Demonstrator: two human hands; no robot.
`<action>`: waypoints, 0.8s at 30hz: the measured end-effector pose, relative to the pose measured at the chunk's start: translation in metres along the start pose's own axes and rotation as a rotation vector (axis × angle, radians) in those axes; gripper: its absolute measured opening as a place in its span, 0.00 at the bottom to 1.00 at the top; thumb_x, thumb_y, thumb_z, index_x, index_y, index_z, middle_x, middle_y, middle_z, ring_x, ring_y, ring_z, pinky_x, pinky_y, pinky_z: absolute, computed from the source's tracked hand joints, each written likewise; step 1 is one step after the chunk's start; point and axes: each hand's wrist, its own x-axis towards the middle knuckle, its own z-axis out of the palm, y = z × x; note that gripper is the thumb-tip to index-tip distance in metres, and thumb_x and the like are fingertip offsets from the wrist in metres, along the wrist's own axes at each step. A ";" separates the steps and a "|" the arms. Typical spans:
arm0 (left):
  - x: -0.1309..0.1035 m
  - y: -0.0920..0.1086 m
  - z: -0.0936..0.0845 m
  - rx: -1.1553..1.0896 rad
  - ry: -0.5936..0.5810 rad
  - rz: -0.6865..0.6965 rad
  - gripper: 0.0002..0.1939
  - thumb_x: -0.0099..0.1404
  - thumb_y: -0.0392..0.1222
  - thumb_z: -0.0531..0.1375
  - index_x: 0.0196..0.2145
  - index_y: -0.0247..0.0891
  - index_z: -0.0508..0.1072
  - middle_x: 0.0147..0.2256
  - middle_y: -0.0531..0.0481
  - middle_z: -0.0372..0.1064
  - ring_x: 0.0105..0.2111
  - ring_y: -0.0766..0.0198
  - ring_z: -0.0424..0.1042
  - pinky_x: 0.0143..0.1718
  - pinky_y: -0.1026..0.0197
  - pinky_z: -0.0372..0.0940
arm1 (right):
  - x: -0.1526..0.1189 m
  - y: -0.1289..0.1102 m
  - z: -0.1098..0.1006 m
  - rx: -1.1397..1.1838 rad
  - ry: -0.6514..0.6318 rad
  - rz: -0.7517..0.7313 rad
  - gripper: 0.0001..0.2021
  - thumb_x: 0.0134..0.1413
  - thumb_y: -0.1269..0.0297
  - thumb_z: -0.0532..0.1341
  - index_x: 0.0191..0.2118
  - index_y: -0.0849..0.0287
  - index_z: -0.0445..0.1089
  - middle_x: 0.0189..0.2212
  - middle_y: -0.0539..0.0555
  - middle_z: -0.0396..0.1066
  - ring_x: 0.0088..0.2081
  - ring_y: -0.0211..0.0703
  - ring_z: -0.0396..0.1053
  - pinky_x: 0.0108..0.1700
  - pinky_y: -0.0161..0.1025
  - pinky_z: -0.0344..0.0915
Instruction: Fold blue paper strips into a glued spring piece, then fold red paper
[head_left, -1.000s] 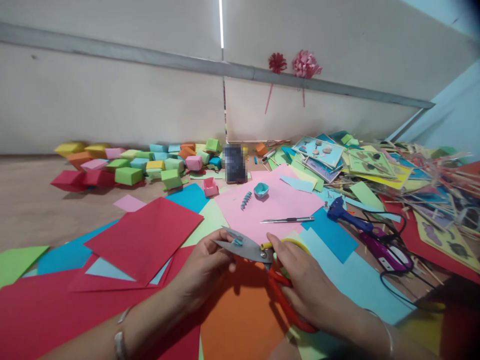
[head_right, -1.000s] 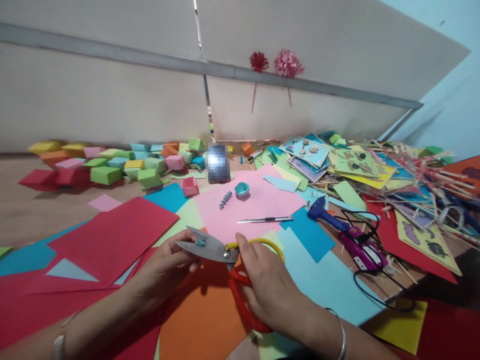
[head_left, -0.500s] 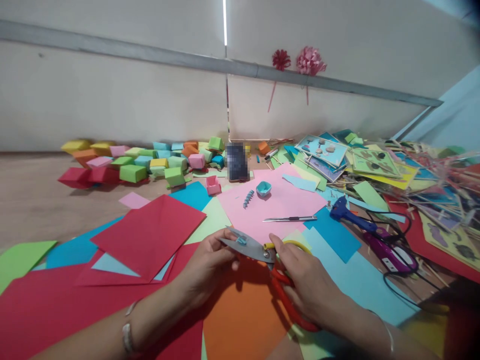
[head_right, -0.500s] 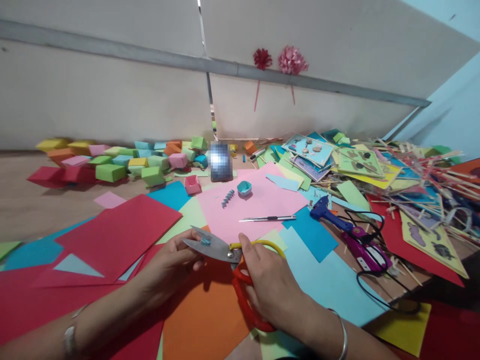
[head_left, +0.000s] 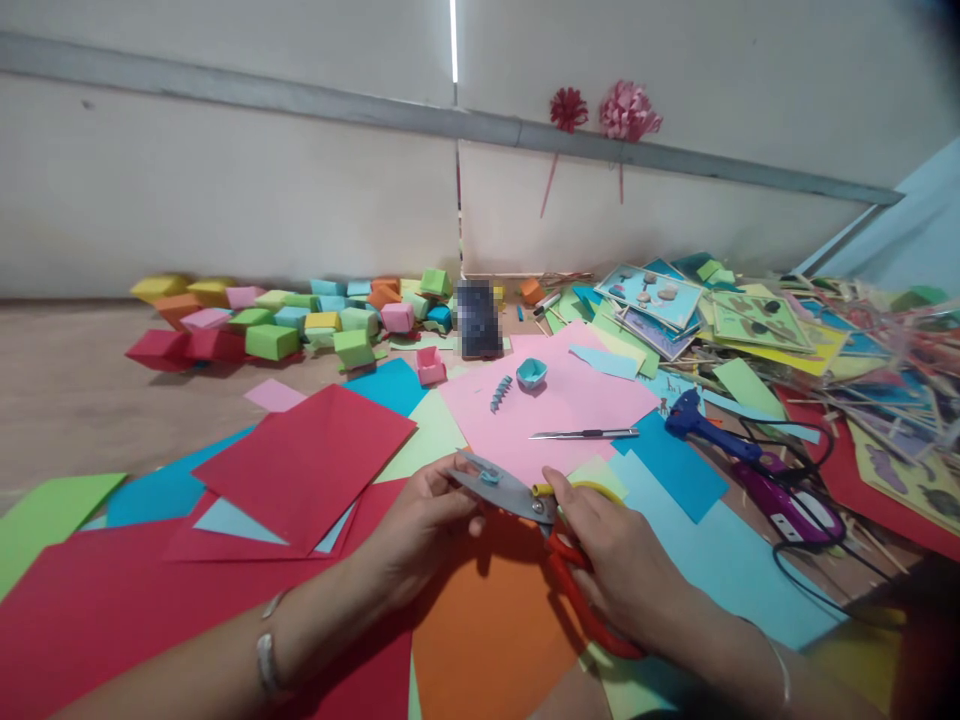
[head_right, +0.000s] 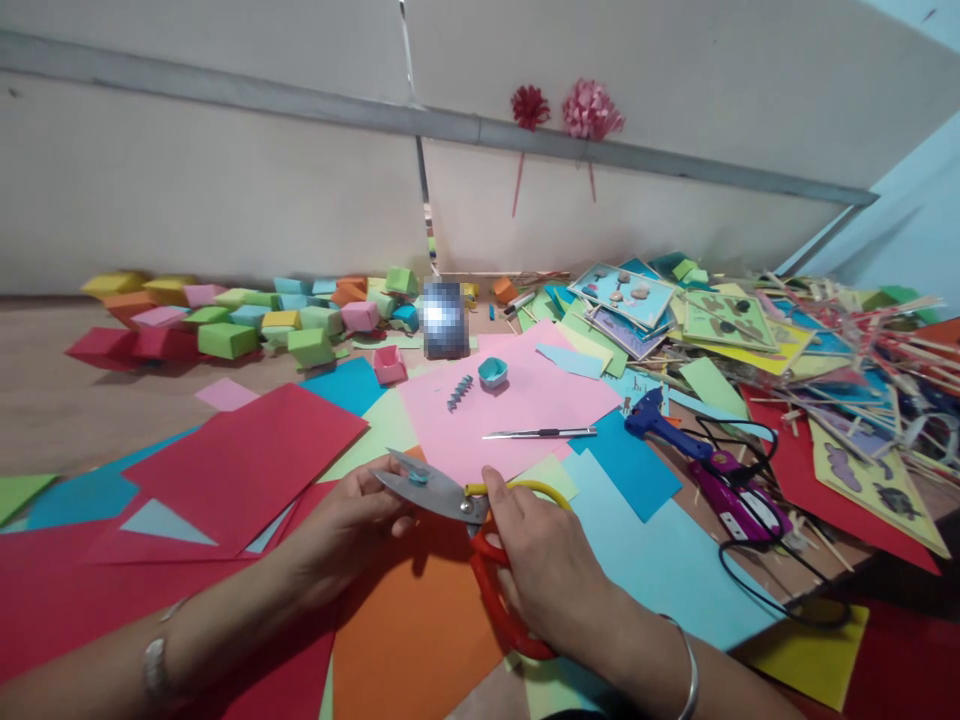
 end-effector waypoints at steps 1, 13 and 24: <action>0.000 0.000 -0.001 -0.003 -0.003 0.000 0.12 0.45 0.34 0.70 0.29 0.37 0.74 0.15 0.57 0.64 0.15 0.67 0.63 0.13 0.62 0.69 | 0.000 0.000 0.000 -0.004 0.008 -0.002 0.38 0.52 0.74 0.54 0.70 0.62 0.47 0.42 0.63 0.74 0.41 0.56 0.74 0.38 0.51 0.75; 0.000 0.000 -0.002 -0.023 -0.037 -0.001 0.17 0.45 0.42 0.76 0.28 0.38 0.73 0.15 0.57 0.64 0.15 0.66 0.64 0.14 0.61 0.69 | -0.001 0.001 0.007 -0.049 0.006 -0.005 0.36 0.50 0.73 0.55 0.68 0.66 0.53 0.44 0.66 0.75 0.41 0.56 0.75 0.39 0.50 0.75; 0.001 0.001 0.000 -0.024 -0.044 0.003 0.20 0.43 0.48 0.78 0.27 0.38 0.73 0.15 0.57 0.63 0.15 0.67 0.62 0.14 0.61 0.69 | 0.000 -0.001 0.011 -0.017 -0.039 0.016 0.34 0.50 0.74 0.54 0.65 0.70 0.56 0.43 0.67 0.75 0.41 0.57 0.75 0.40 0.50 0.73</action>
